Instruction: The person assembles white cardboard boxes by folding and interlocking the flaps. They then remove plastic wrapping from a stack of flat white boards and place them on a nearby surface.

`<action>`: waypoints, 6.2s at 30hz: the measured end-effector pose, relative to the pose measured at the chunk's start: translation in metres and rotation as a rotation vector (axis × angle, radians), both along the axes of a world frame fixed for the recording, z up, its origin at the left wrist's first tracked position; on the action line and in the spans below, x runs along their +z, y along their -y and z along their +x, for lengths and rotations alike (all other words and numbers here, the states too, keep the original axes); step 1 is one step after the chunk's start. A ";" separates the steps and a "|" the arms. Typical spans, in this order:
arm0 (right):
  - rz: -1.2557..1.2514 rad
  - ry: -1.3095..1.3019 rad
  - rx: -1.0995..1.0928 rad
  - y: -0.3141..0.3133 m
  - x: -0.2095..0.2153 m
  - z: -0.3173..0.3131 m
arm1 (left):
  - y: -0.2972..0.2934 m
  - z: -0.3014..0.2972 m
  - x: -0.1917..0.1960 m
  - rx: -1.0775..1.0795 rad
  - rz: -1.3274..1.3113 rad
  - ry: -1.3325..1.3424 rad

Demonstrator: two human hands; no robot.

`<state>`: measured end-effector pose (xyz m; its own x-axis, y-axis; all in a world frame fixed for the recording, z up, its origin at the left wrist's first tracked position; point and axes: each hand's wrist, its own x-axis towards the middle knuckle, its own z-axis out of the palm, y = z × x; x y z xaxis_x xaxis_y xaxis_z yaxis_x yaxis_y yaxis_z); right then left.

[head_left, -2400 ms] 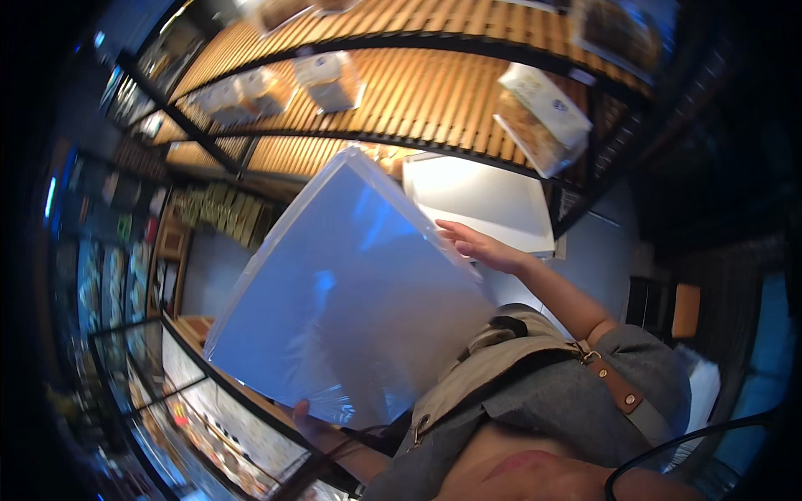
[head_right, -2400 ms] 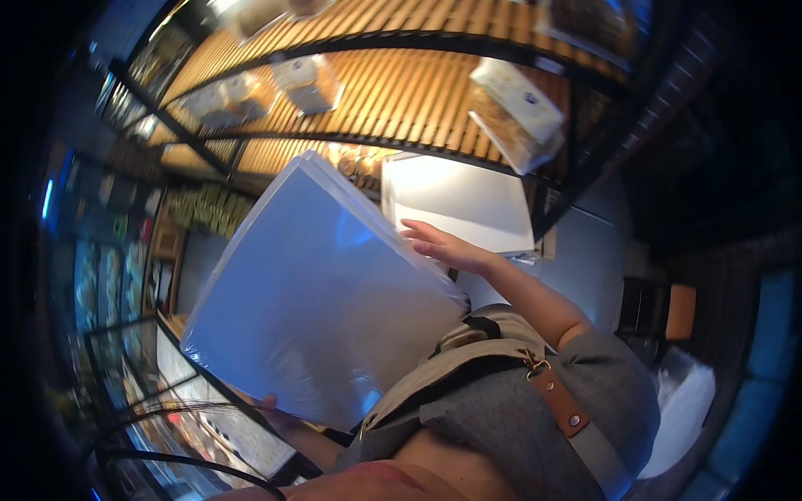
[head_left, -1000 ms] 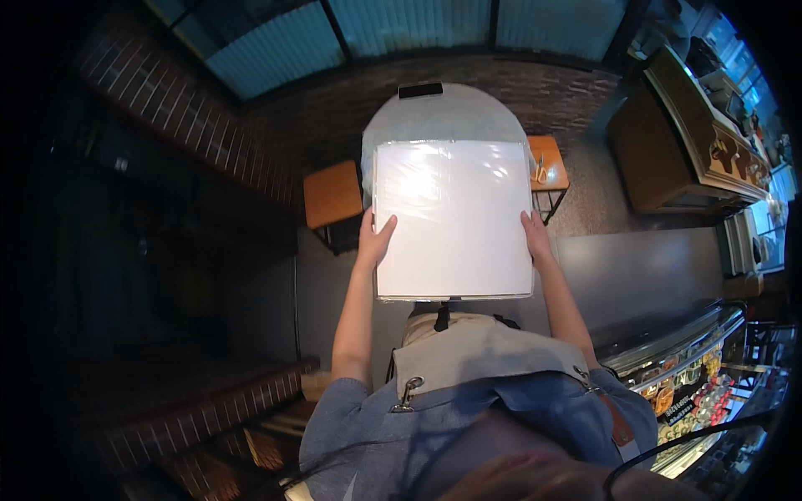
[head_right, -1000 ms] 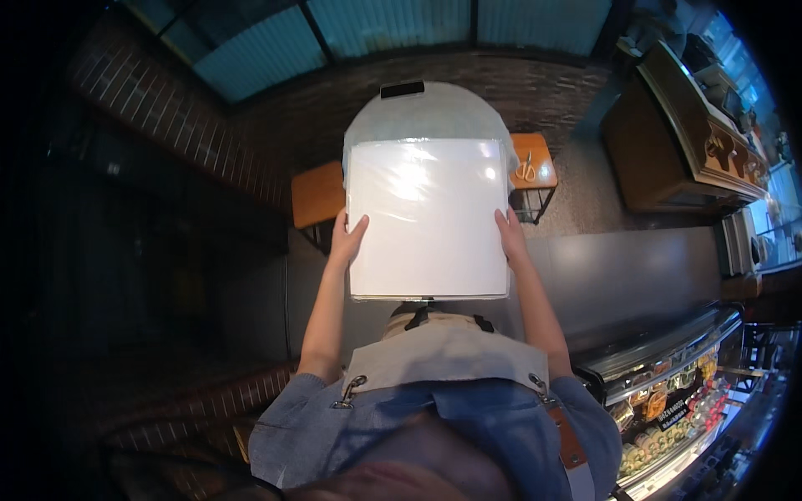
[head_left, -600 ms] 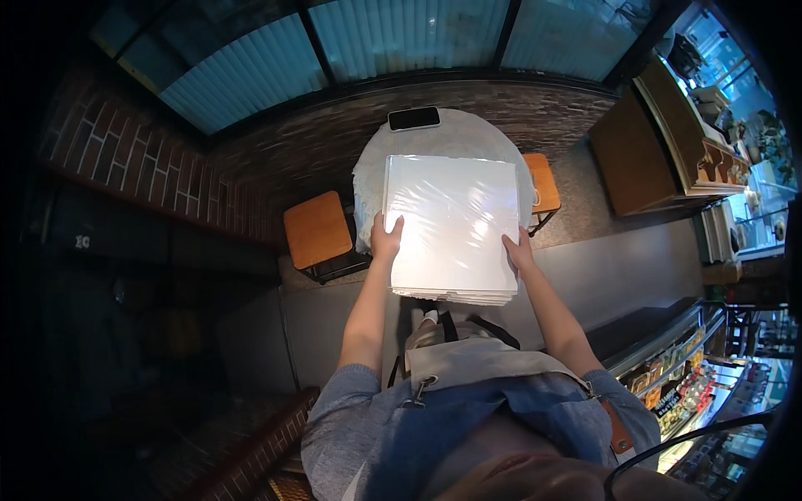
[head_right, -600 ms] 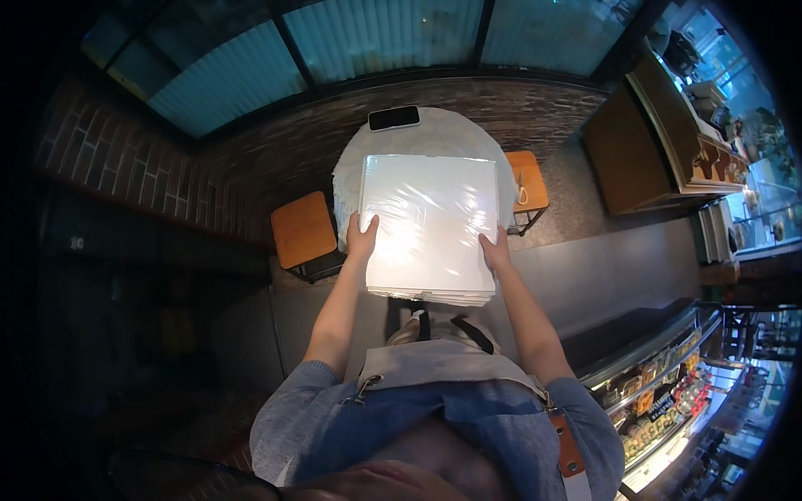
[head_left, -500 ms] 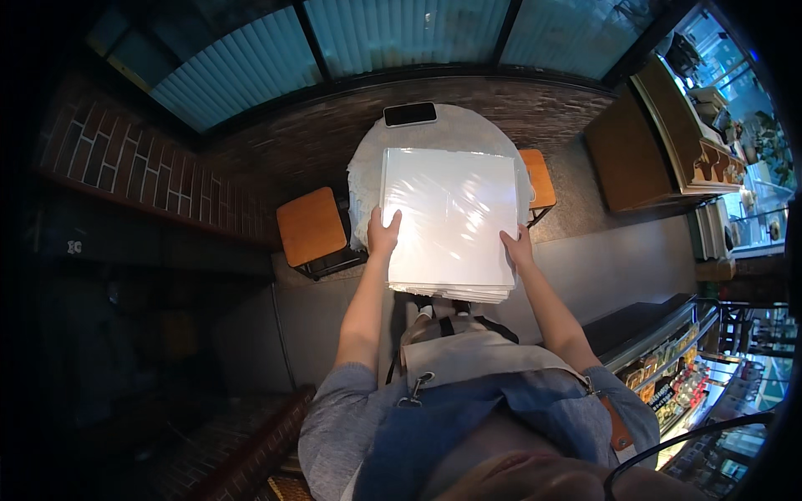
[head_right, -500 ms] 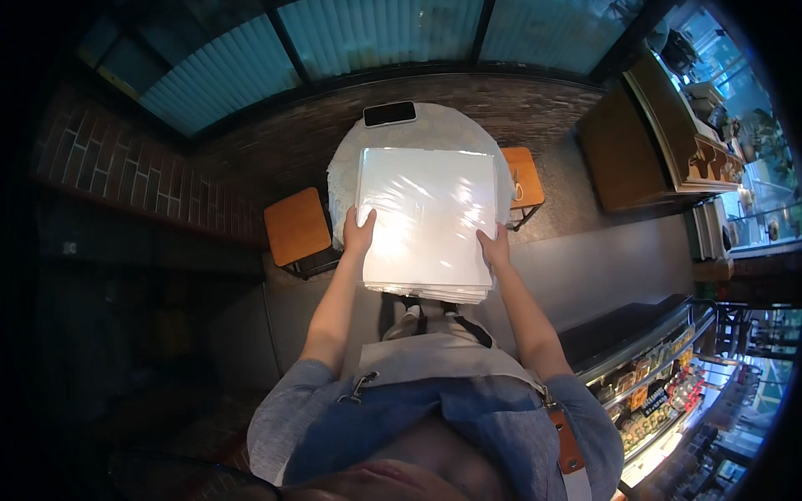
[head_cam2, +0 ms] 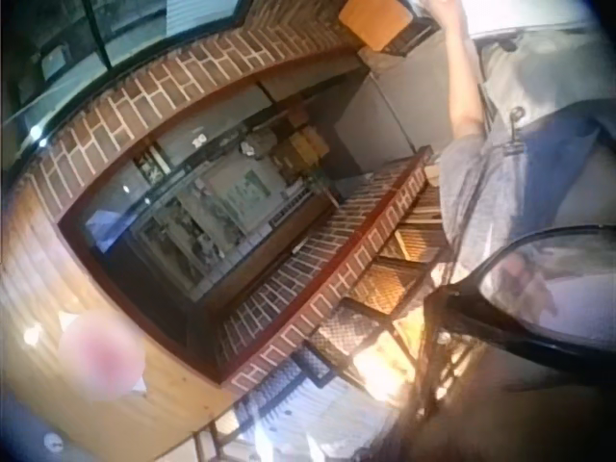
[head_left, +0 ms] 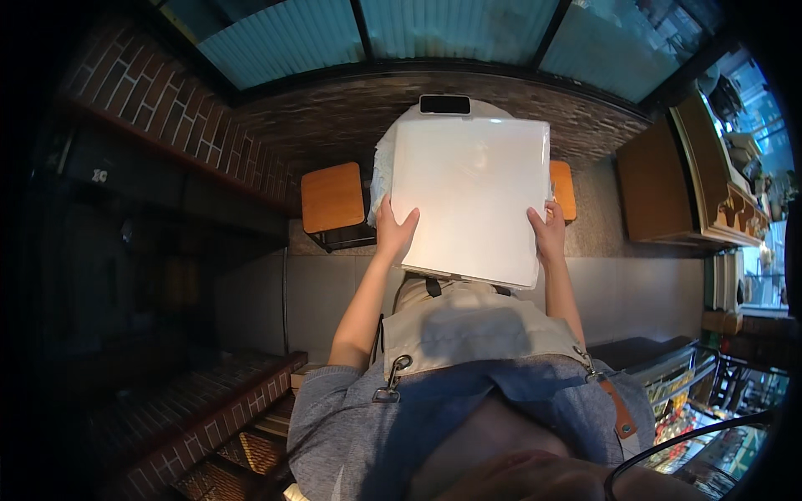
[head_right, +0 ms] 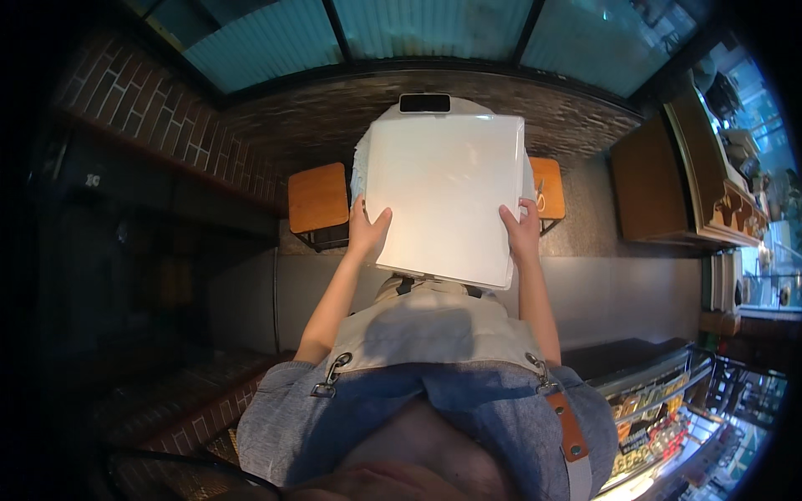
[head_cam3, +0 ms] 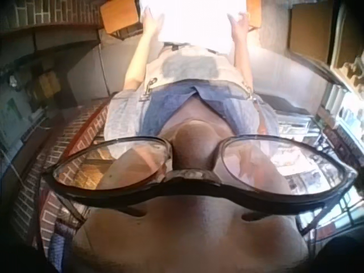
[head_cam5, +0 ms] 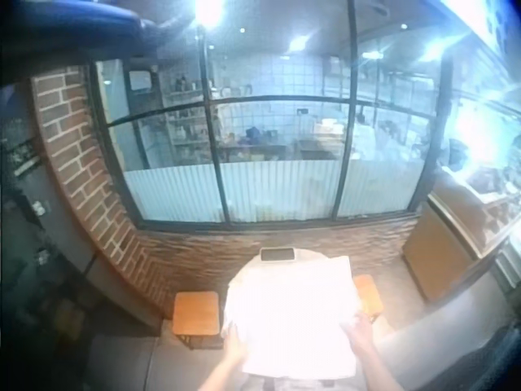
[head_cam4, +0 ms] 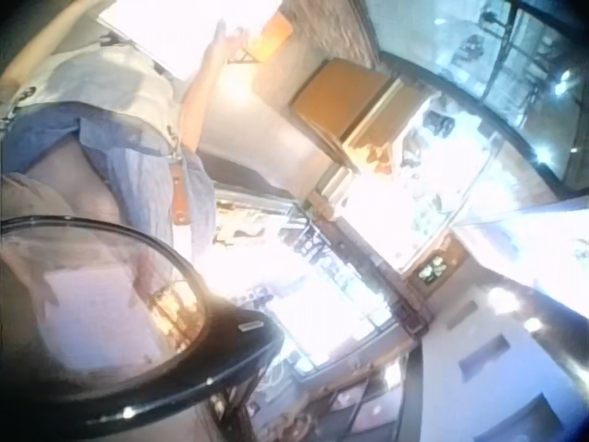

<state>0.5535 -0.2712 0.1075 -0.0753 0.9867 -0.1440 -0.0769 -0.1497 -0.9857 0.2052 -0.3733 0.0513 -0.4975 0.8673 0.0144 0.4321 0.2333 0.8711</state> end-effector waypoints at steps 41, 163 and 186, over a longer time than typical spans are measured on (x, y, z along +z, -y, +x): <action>0.354 -0.562 0.216 -0.072 0.023 0.130 | 0.067 0.032 0.393 -0.355 0.538 -0.456; -0.028 -0.451 -0.072 -0.038 0.009 0.034 | -0.018 0.003 0.088 0.350 0.308 0.009; -0.208 -0.494 -0.025 -0.052 0.008 0.047 | -0.009 0.000 0.122 -0.130 0.148 1.154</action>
<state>0.6005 -0.2192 0.1150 -0.1607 0.9436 -0.2895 -0.5302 -0.3300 -0.7810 0.2048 -0.3647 0.1733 -0.1888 0.9405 -0.2825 -0.6197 0.1090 0.7772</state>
